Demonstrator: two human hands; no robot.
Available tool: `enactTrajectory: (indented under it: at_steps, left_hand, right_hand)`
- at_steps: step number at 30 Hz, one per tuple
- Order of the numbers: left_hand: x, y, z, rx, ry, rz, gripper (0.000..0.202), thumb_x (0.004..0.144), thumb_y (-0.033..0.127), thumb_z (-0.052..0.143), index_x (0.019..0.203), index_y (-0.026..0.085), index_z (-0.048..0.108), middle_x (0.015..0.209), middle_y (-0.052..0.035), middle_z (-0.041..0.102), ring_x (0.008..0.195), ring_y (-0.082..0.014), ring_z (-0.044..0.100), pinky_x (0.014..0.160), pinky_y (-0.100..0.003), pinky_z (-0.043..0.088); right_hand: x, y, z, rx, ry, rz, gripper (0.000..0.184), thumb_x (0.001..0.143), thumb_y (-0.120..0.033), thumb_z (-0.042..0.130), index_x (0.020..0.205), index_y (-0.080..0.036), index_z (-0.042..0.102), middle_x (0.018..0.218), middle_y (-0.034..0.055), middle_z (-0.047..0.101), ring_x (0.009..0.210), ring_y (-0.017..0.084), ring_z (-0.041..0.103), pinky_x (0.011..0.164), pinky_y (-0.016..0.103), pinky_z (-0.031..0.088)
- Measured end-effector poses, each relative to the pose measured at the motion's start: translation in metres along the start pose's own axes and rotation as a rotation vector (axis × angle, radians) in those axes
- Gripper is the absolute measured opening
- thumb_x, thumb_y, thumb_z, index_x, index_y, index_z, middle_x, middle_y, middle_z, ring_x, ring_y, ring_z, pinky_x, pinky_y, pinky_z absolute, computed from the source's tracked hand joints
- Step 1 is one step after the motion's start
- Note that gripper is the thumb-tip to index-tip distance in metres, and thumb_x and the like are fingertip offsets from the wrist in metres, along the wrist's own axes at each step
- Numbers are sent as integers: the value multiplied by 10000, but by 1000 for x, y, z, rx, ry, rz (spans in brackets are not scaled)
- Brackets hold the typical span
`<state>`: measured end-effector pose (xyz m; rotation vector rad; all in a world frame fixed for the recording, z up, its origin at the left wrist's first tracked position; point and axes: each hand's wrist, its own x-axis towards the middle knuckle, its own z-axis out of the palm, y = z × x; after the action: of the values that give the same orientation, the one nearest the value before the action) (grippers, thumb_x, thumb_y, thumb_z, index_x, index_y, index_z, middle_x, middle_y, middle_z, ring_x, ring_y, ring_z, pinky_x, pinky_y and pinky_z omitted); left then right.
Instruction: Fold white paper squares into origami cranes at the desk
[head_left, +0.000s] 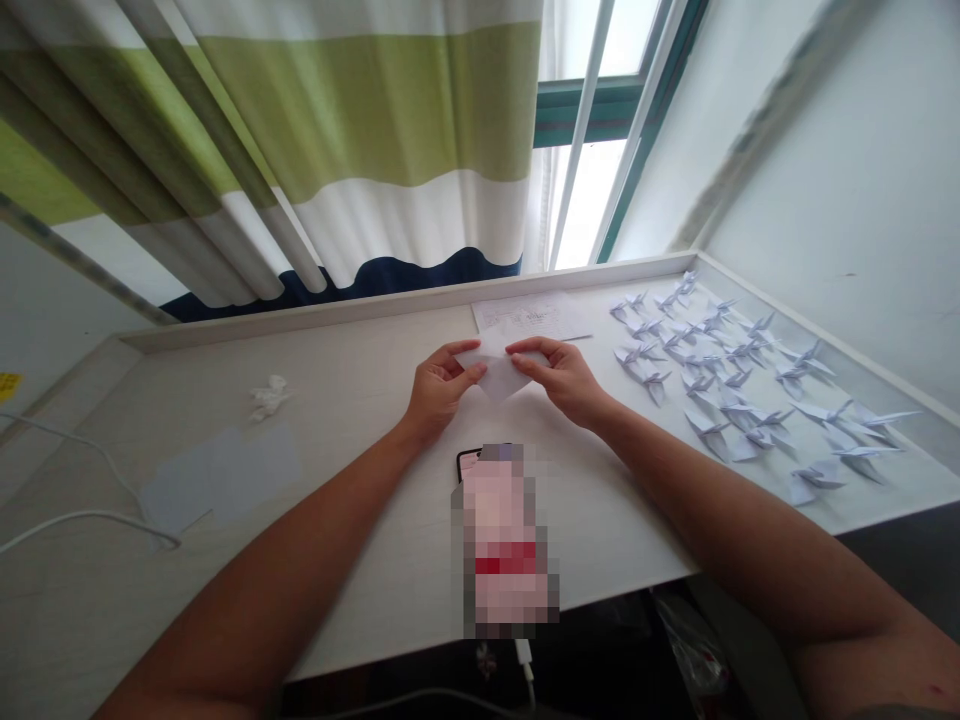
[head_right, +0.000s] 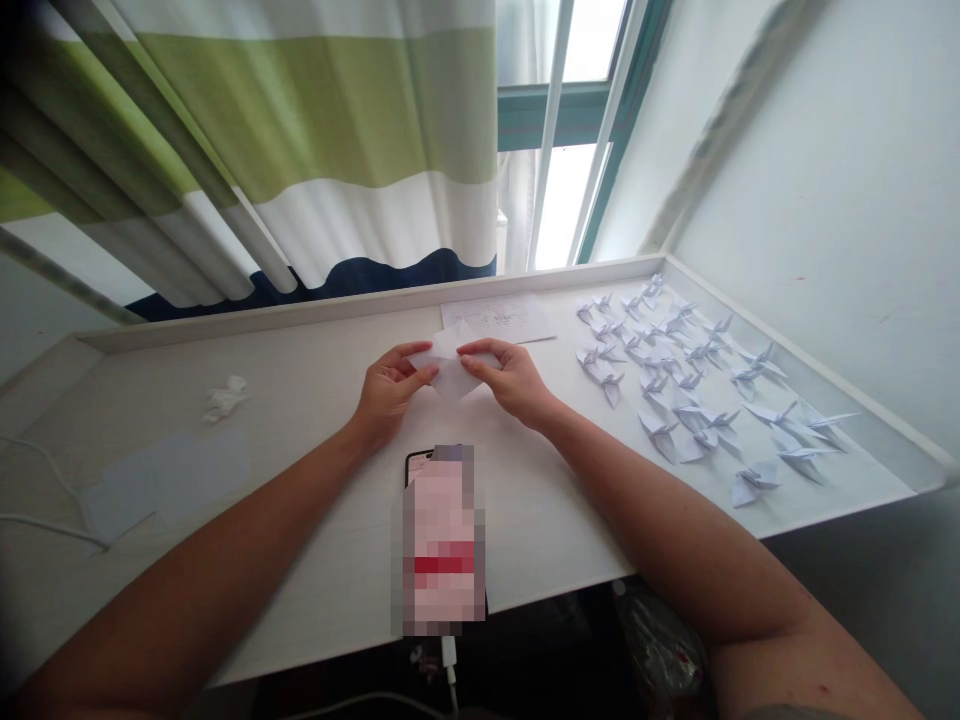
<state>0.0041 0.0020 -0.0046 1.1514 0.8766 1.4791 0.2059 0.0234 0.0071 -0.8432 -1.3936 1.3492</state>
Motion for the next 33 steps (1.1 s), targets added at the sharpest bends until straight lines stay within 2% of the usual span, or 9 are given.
enactTrajectory:
  at_steps: [4,9,13,16,23,29,33]
  left_hand:
    - [-2,2,2,-4,-11,-6,513,666,375,996,1095,213,766,936,-35,820,871,-178,759,856,-339,613]
    - [-4,2,3,38,41,-28,452,645,374,1001,1019,194,821,915,-49,820,883,-202,759,889,-381,615]
    - [-4,3,3,58,12,-73,473,654,410,993,1041,184,841,942,-70,828,885,-222,765,878,-410,627]
    - [-6,4,4,79,12,-70,449,655,391,993,1033,193,853,945,-70,833,860,-215,763,840,-394,638]
    - [-9,6,9,86,35,-44,418,658,374,998,1012,198,865,883,-56,825,817,-192,749,836,-381,629]
    - [-11,9,17,-9,85,-42,368,627,356,1013,940,228,867,929,-42,836,865,-194,759,877,-385,627]
    - [-11,9,18,-60,70,-47,369,613,335,1020,934,239,866,963,-43,838,911,-196,763,930,-396,616]
  right_hand:
    - [-1,-1,2,90,-22,21,380,760,-464,923,1037,-234,802,959,27,782,873,178,697,850,363,570]
    - [-4,-3,5,116,-46,51,380,776,-471,915,1048,-234,793,922,20,779,845,172,712,814,355,589]
    - [-1,-2,0,80,-37,15,415,737,-452,941,1063,-232,806,847,6,762,825,183,717,789,366,604]
    - [1,-1,-3,52,-41,11,430,710,-424,960,1069,-230,822,869,14,779,814,177,713,784,365,604]
    - [-1,2,-1,24,-16,3,351,720,-435,957,990,-236,855,798,14,782,747,167,701,747,364,598]
    - [-2,-3,6,130,5,-5,364,677,-477,980,947,-267,856,893,23,816,849,198,742,857,420,628]
    - [-1,0,5,207,-5,42,332,655,-467,996,866,-270,832,869,9,801,825,180,739,834,385,622]
